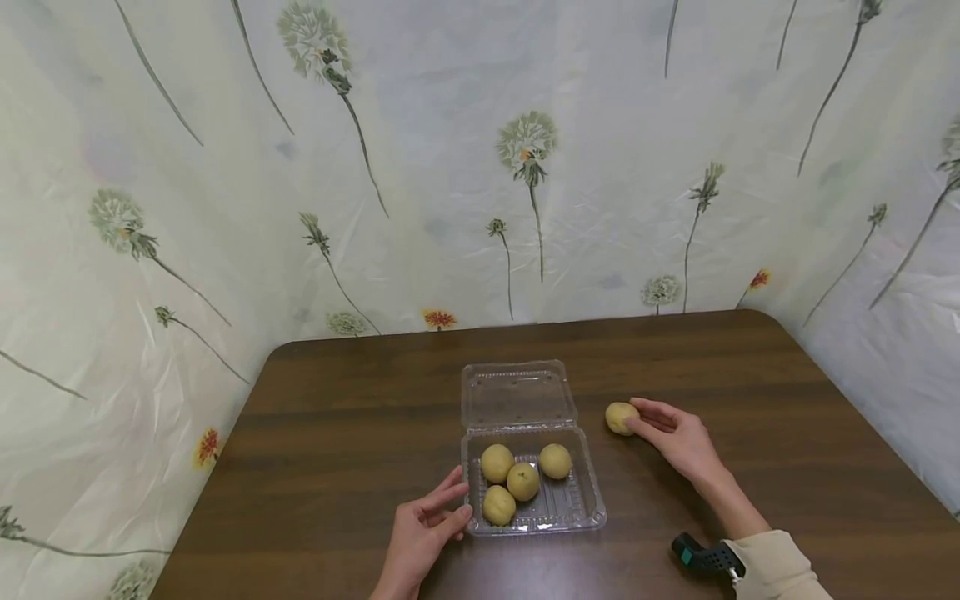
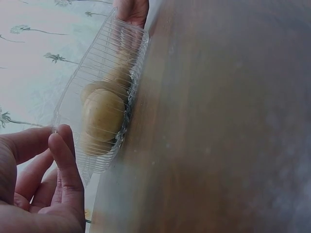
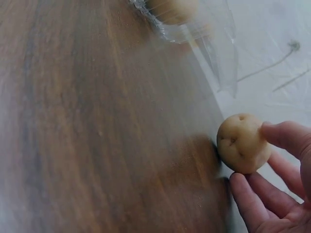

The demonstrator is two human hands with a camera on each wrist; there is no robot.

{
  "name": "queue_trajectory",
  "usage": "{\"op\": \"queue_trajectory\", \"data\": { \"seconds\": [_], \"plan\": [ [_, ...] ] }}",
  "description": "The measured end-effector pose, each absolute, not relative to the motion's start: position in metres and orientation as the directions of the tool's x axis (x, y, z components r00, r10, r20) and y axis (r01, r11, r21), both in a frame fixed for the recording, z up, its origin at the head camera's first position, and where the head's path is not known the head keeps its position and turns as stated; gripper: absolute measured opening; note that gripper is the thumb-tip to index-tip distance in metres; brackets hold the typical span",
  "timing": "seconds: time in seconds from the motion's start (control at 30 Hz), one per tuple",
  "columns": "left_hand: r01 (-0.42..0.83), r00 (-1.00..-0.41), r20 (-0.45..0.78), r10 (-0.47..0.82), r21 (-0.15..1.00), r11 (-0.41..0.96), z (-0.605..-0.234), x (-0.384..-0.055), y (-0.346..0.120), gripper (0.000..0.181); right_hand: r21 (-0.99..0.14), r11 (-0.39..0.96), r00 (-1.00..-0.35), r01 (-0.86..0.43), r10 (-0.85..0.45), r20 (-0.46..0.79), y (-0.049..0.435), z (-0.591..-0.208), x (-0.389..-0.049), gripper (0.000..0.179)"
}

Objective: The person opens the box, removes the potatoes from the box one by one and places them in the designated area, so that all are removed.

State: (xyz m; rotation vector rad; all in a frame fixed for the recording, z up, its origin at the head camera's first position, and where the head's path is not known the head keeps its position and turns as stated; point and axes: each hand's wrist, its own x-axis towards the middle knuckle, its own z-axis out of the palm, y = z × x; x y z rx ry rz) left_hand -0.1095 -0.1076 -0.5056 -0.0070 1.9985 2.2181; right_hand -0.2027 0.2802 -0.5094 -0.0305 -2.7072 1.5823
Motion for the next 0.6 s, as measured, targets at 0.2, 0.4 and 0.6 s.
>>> {"op": "queue_trajectory", "data": {
  "seconds": [0.2, 0.4, 0.6],
  "plan": [
    [-0.116, -0.988, -0.104, 0.117, 0.988, -0.105, -0.5066, -0.1095, -0.1075, 0.038, -0.881, 0.471, -0.999, 0.038, 0.023, -0.031, 0.2827, -0.5104, -0.1990, 0.063],
    [-0.120, -0.988, -0.108, 0.111, 0.987, -0.105, -0.5075, -0.1107, -0.1076, 0.038, -0.875, 0.484, -1.000, 0.030, 0.020, -0.023, 0.2829, -0.5085, -0.1981, 0.063],
    [-0.130, -0.987, -0.119, 0.109, 0.987, -0.095, -0.5078, -0.1111, -0.1074, 0.038, -0.876, 0.481, -0.999, 0.037, 0.016, -0.034, 0.2842, -0.5076, -0.1979, 0.063]
  ]
}}
